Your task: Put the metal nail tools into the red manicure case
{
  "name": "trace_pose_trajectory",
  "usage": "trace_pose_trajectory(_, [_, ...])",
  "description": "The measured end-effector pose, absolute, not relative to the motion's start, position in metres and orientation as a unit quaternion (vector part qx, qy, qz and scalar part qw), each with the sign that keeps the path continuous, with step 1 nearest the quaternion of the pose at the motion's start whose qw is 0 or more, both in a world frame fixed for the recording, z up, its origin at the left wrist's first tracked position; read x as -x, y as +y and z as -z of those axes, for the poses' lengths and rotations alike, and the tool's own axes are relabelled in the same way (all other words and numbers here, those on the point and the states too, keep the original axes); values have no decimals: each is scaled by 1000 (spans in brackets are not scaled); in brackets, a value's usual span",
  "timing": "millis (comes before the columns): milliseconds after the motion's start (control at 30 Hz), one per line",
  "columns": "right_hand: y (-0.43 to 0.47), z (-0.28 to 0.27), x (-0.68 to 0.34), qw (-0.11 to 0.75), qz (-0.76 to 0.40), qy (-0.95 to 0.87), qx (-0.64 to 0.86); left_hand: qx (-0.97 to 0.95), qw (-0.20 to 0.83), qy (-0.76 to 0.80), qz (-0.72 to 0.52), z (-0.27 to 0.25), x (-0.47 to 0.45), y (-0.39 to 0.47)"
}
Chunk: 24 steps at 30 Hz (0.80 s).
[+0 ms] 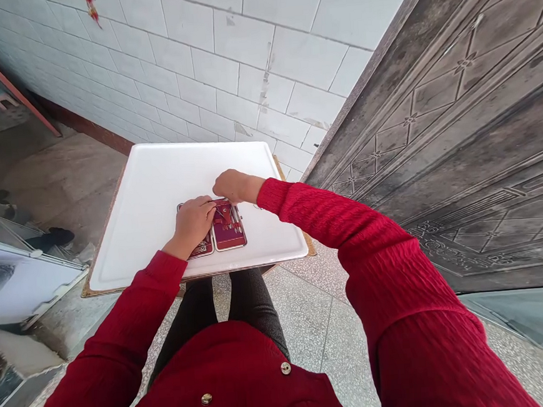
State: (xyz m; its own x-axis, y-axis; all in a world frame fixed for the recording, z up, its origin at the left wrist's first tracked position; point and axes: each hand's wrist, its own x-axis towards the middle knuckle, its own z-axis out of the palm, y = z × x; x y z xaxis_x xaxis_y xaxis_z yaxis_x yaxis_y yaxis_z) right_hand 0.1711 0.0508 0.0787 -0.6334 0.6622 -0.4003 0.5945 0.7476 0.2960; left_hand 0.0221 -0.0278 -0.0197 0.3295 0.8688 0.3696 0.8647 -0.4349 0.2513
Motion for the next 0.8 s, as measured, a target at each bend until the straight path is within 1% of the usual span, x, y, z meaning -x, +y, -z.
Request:
trace_pose_trajectory(233, [53,-75,-165,243,-53,903,-350,-815,9,525,-245,23,-22,-27])
trace_pose_trajectory(467, [46,-81,-160,255,-56,901,-346,-810,18,532,-246,23,-25,-27])
trace_pose_trajectory(633, [40,-88,-158,288,-74,895,-332,-813,17,526,-248,24,-24,-28])
trace_pose_trajectory(800, [38,-90,-161,277,-65,895,-345,-811,14,528,-251,25,-25,-27])
